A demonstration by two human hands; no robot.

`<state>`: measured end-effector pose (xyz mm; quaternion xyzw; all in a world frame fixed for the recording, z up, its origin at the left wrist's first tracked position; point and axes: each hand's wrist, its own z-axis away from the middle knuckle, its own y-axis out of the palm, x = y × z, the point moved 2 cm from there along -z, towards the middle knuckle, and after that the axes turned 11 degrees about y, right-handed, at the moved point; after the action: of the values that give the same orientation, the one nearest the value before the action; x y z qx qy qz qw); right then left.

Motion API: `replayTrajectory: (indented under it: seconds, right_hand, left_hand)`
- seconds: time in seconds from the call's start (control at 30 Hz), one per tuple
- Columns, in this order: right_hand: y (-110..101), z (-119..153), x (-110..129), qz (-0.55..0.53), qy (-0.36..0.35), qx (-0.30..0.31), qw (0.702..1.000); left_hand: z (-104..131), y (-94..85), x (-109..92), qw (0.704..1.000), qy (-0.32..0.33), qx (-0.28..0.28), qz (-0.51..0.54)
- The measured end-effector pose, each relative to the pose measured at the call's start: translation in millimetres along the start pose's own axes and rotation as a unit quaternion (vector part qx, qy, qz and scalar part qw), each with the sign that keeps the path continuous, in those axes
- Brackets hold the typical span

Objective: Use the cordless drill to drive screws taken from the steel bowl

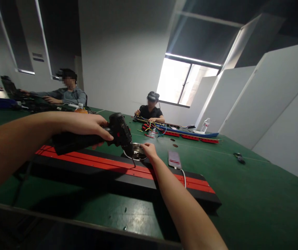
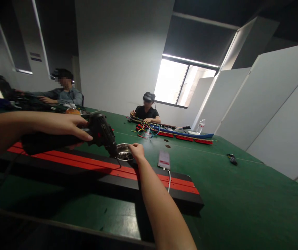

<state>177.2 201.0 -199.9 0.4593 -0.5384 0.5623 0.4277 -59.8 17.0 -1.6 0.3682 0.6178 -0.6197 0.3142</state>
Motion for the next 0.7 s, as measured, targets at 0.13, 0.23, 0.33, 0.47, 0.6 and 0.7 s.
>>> replayTrajectory:
  seconds: [0.13, 0.23, 0.33, 0.47, 0.6, 0.7]
  right_hand:
    - [-1, 2, 0, 0.053, -0.029, -0.026, 0.998]
    - [-4, 6, 3, 0.119, -0.037, -0.084, 0.989]
    - [-6, 11, 6, 0.227, -0.027, -0.118, 0.966]
    - [-6, 15, 8, 0.352, 0.022, -0.085, 0.932]
    - [-4, 15, 9, 0.394, 0.063, -0.053, 0.916]
    - [-3, 14, 9, 0.394, 0.074, -0.037, 0.916]
  left_hand:
    - [-17, 6.2, -16, 0.995, 0.029, 0.073, -0.064]
    - [-29, 9.9, -27, 0.997, 0.024, 0.055, -0.045]
    - [-35, 15.2, -38, 0.99, 0.04, 0.087, -0.102]
    - [-34, 21.3, -53, 0.94, 0.074, 0.19, -0.274]
    - [-32, 22.2, -59, 0.911, 0.089, 0.195, -0.353]
    - [-31, 21.2, -60, 0.901, 0.1, 0.183, -0.381]
